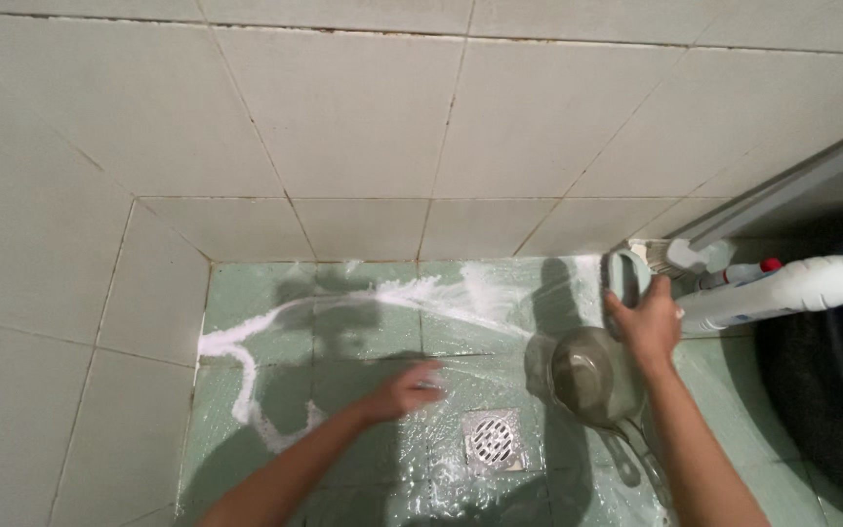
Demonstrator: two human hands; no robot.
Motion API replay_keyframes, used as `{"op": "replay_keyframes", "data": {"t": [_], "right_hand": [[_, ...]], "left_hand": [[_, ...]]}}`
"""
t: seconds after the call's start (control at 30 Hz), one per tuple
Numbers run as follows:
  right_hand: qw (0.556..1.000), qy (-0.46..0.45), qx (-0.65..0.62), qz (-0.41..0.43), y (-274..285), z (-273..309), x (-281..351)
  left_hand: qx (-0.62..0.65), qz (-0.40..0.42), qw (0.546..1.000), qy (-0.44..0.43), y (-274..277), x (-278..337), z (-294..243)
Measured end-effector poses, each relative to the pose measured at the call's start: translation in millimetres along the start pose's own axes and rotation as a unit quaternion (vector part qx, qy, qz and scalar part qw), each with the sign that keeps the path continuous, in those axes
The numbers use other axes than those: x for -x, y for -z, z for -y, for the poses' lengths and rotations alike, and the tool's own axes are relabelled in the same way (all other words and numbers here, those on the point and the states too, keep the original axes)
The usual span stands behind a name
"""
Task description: The person pours purple cleaning liquid onto a tiled bathroom floor and scrubs the surface with a sponge. They use a metal scoop to pour water from a bucket to rinse the area and continue scrubbing different sections of the floor.
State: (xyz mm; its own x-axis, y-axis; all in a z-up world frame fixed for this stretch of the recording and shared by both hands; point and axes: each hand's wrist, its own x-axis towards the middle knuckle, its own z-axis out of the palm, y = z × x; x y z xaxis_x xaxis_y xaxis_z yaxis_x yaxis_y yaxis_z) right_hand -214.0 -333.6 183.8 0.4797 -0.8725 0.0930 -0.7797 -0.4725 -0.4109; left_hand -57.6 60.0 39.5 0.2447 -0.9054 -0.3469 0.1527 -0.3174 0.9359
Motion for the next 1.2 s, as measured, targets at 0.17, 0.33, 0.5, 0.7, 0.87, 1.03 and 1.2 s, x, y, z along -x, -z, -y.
{"op": "replay_keyframes", "data": {"t": [0.17, 0.33, 0.5, 0.7, 0.87, 1.03, 1.2], "right_hand": [[0.961, -0.038, -0.236, 0.14, -92.2, 53.2, 19.7], [0.947, -0.012, -0.064, 0.315, -242.5, 159.5, 142.9], [0.897, 0.377, -0.082, 0.215, -294.2, 234.7, 221.3], [0.951, 0.066, -0.068, 0.294, -269.2, 221.4, 122.7], [0.993, -0.024, 0.0, 0.115, -246.8, 117.3, 29.9], [0.987, -0.154, 0.036, -0.012, -232.4, 62.1, -12.9], [0.993, -0.089, 0.026, -0.071, -256.0, 128.9, 36.3]], "left_hand": [[0.05, -0.214, 0.973, 0.076, 85.8, 101.1, 24.7], [0.032, -0.305, 0.938, 0.164, 133.2, 146.2, 43.9], [0.108, -0.312, 0.94, 0.084, 151.9, 111.1, 80.5], [0.091, -0.23, 0.968, -0.028, 167.5, 38.6, 114.1], [0.118, -0.222, 0.968, 0.013, 165.3, 35.7, 100.3], [0.119, -0.253, 0.954, 0.111, 172.7, 71.8, 83.7], [0.117, -0.32, 0.934, 0.108, 193.0, 93.3, 90.7]]}}
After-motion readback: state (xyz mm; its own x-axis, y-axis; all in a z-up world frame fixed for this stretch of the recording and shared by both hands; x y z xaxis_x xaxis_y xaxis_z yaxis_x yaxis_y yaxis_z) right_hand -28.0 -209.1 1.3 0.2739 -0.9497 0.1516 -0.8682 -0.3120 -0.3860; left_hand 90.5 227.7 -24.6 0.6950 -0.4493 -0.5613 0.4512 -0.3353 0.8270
